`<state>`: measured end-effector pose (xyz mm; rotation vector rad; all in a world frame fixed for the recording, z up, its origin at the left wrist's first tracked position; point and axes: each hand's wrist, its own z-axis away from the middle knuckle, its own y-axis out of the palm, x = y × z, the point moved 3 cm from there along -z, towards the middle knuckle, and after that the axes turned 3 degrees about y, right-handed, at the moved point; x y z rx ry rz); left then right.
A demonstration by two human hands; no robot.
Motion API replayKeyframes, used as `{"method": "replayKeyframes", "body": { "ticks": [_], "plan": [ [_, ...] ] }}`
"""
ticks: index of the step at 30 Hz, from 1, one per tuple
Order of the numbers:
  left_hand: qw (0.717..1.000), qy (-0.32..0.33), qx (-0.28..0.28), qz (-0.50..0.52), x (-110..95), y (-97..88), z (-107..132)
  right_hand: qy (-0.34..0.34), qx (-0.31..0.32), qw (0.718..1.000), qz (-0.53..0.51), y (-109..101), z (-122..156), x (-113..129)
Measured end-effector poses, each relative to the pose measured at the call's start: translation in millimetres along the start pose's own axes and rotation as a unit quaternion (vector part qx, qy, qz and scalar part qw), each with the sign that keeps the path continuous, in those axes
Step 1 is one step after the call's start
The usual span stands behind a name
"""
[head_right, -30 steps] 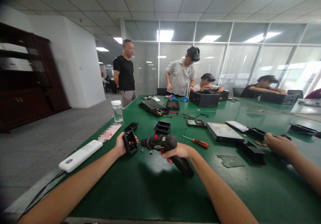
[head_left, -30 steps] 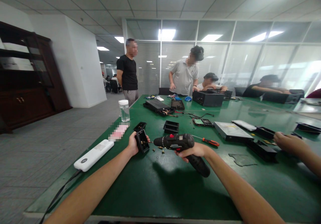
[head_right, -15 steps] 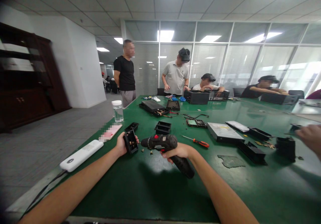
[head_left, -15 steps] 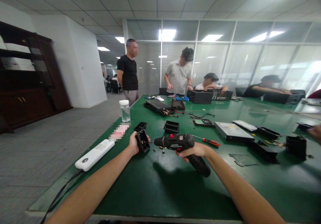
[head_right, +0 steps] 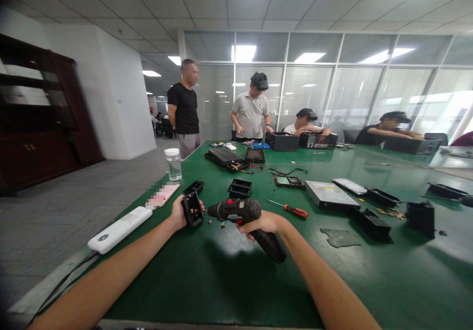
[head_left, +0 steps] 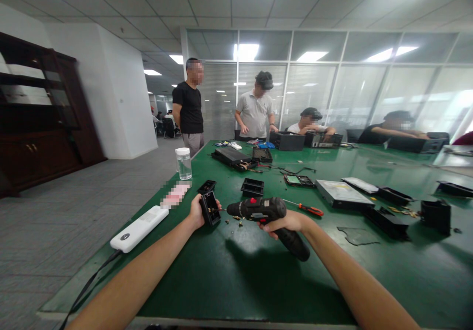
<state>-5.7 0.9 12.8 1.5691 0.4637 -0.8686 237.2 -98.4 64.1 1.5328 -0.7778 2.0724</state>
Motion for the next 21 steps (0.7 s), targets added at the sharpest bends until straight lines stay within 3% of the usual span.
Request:
{"method": "replayKeyframes", "body": {
  "ticks": [9, 21],
  "plan": [
    [1.0, -0.001, -0.006, 0.001, 0.7, -0.5, -0.1, 0.003, -0.003, 1.0, -0.003, 0.5, -0.2, 0.7],
    [0.999, 0.012, 0.028, -0.017, -1.0, -1.4, -1.0, 0.003, 0.002, 1.0, -0.001, 0.7, 0.1, 0.7]
  ]
}}
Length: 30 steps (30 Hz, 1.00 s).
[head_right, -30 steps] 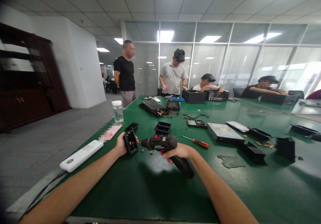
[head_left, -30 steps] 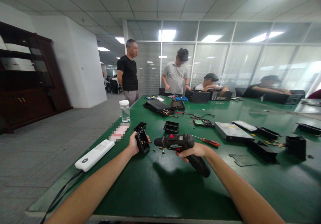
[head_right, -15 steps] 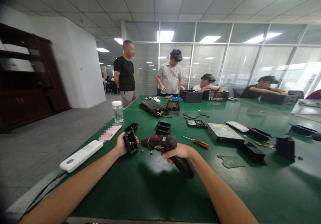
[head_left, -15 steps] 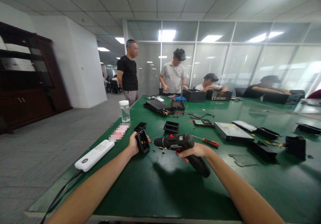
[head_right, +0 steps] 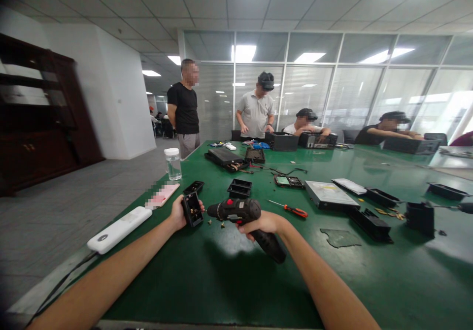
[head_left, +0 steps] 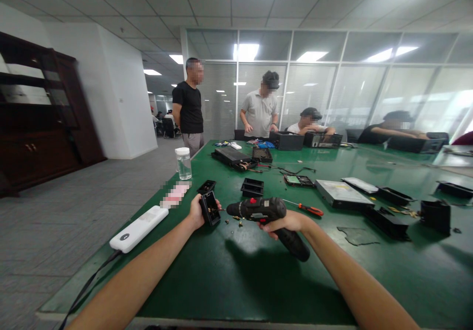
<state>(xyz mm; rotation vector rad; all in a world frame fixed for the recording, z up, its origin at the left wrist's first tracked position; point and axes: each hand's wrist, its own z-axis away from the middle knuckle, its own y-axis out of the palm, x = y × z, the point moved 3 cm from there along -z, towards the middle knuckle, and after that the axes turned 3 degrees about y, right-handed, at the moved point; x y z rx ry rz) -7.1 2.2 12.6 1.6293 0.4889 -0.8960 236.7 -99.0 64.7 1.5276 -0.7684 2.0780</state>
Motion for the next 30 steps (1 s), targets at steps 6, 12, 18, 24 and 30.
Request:
{"method": "replayKeyframes", "body": {
  "ticks": [6, 12, 18, 24, 30],
  "plan": [
    [1.0, 0.008, 0.006, -0.003, 0.6, -0.5, -1.0, 0.002, 0.003, 1.0, 0.003, -1.5, -0.3, -0.9],
    [1.0, 0.011, 0.001, -0.003, 1.1, -2.1, -0.9, 0.006, -0.009, 1.0, 0.002, -0.9, 0.0, -0.8],
    [1.0, 0.006, -0.001, -0.005, 1.2, -2.3, 0.2, 0.011, -0.009, 1.0, 0.006, -1.5, -0.4, -1.9],
    [1.0, 0.002, 0.004, -0.005, 0.6, -2.2, 1.0, 0.0, -0.001, 1.0, 0.012, -1.5, -0.7, -0.8],
    [1.0, 0.002, 0.003, 0.005, 0.6, -3.6, -0.4, -0.018, 0.0, 1.0, 0.015, 0.6, 0.5, 2.4]
  ]
}}
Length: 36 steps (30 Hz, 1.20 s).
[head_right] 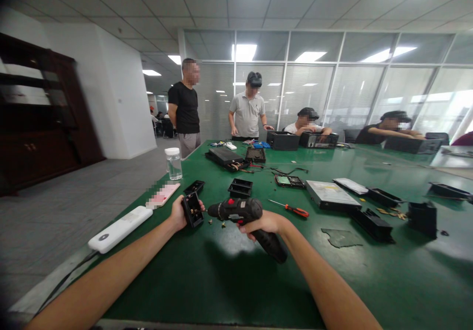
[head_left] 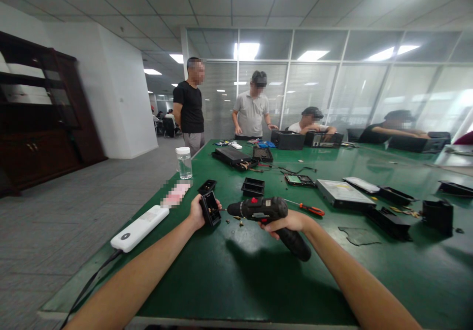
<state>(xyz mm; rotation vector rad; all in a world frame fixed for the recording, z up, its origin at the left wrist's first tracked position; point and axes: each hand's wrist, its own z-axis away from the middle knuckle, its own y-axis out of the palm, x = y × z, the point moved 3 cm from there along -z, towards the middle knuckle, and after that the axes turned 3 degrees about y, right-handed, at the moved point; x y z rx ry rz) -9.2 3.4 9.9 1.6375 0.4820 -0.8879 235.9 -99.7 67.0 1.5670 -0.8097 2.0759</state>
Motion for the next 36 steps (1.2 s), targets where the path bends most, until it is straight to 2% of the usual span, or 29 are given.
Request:
{"method": "replayKeyframes", "body": {
  "ticks": [10, 16, 27, 36],
  "plan": [
    [1.0, -0.009, -0.018, 0.018, -1.3, 5.7, 3.8, 0.01, -0.005, 1.0, -0.007, 0.1, -0.9, -0.6],
    [1.0, 0.002, 0.002, 0.008, -0.2, 2.6, 1.4, 0.013, -0.007, 1.0, 0.0, 0.6, -0.4, 0.1],
    [1.0, 0.002, 0.002, 0.001, -1.1, 5.6, 3.4, 0.001, -0.004, 1.0, -0.002, 0.4, -0.3, 1.1],
    [1.0, -0.006, -0.019, 0.014, -2.0, 7.0, 5.0, 0.006, -0.002, 1.0, 0.0, -0.9, -0.9, -1.0]
  ]
}}
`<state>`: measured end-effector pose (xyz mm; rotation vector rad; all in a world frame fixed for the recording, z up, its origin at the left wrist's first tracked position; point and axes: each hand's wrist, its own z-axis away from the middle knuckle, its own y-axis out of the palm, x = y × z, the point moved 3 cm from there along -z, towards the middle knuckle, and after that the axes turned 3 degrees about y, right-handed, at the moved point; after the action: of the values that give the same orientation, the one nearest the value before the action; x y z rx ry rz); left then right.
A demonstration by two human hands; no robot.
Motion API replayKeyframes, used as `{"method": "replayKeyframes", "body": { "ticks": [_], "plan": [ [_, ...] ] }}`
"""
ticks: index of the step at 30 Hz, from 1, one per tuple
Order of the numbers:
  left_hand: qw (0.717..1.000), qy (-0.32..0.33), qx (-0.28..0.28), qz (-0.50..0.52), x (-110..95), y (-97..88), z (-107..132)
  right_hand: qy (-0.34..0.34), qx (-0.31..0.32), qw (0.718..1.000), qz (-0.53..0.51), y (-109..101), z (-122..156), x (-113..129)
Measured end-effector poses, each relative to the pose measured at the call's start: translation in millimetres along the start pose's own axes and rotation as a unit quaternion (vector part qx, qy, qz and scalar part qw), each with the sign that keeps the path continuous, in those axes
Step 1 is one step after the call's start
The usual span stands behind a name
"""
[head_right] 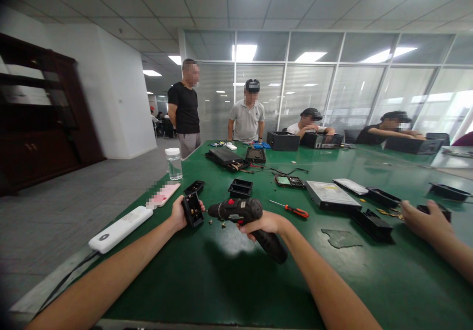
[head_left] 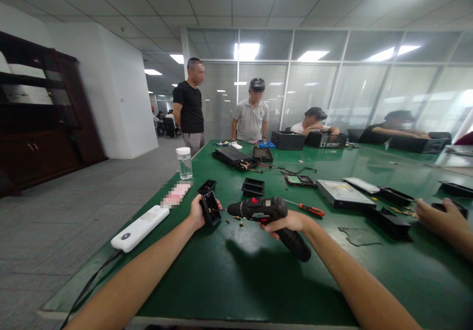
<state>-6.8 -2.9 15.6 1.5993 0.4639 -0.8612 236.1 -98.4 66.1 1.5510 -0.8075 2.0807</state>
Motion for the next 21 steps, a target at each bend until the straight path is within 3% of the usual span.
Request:
{"method": "replayKeyframes", "body": {
  "ticks": [6, 12, 21],
  "plan": [
    [1.0, 0.0, 0.01, -0.005, 0.5, 0.7, -0.4, 0.005, -0.005, 1.0, -0.002, 2.8, 2.6, 3.9],
    [1.0, -0.01, -0.014, 0.003, 1.1, -1.7, -0.7, 0.035, -0.058, 0.998, -0.004, 10.1, 11.1, 12.5],
    [1.0, -0.004, -0.001, -0.001, -0.3, -1.1, -0.3, 0.008, -0.013, 1.0, -0.016, 6.7, 3.1, 8.8]
  ]
}}
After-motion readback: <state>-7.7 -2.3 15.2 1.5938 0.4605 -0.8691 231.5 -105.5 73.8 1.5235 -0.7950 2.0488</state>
